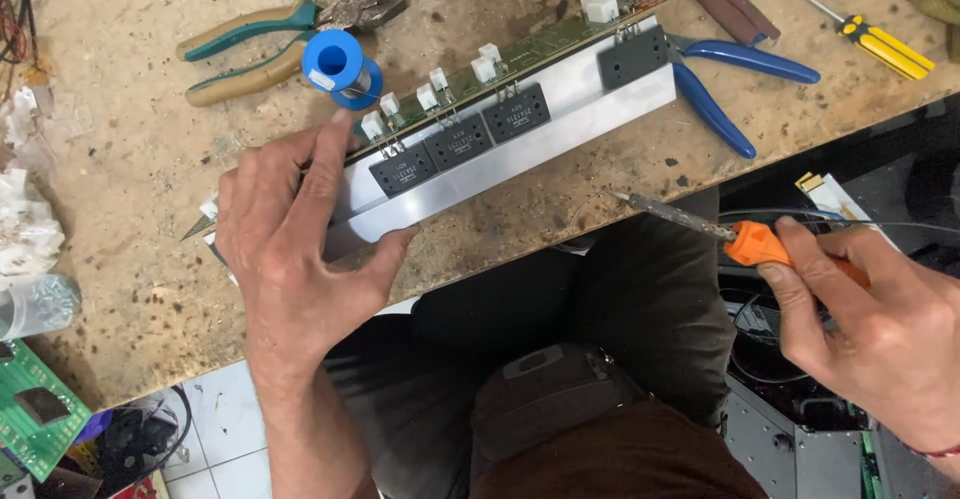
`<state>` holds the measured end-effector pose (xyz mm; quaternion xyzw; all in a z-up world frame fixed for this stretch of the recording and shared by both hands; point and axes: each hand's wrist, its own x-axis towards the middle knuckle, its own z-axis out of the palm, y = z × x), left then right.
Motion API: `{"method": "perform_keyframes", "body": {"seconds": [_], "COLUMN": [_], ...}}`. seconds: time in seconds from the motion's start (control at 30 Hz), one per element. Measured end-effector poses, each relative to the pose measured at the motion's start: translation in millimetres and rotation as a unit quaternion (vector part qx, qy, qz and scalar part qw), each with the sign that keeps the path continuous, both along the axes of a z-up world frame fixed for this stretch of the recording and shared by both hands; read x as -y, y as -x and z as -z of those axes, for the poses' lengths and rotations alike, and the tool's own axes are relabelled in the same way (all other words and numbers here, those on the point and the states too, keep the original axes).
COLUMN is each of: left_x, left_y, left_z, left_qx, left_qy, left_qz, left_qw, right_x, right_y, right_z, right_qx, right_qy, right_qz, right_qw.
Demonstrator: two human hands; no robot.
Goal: The person assembles a green circuit board onto a silver heatsink. They use pliers to trim wire leads, insert components into the board, and use a screwdriver to tighten screws securing the assembly.
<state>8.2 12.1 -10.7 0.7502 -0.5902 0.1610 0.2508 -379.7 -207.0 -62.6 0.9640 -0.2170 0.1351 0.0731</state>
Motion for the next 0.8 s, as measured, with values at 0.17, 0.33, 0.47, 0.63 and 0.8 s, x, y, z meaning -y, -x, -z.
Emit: {"method": "perform_keyframes", "body": {"seconds": [0.17, 0.33, 0.47, 0.63, 0.8], "left_x": [1.2, 3.3, 3.4, 3.5, 3.0], "left_y": [0.6, 2.9, 2.6, 4.2, 3.0], "left_z": [-1.6, -5.6, -4.8, -6.2, -5.0], "left_qx": [0.001, 0.008, 0.003, -0.005, 0.000], "left_qy": [0.003, 0.003, 0.008, 0.005, -0.003], "left_qz": [-0.001, -0.005, -0.001, -0.003, -0.005], "left_qw": [1.000, 1.000, 1.000, 1.000, 1.000], "right_x": [-2.1, -3.8, -4.3, -2.9, -2.9], "right_y": [-3.6, -5.8, -7.8, -6.4, -7.2], "right_z": [-1.1, -0.6, -2.9, -2.0, -1.2], "right_qx": [0.014, 0.026, 0.033, 0.011, 0.016], "right_qy": [-0.004, -0.004, 0.000, 0.002, 0.011], "right_qz": [-0.005, 0.002, -0.003, 0.001, -0.005], "right_qw": [1.000, 1.000, 0.999, 1.000, 1.000]}}
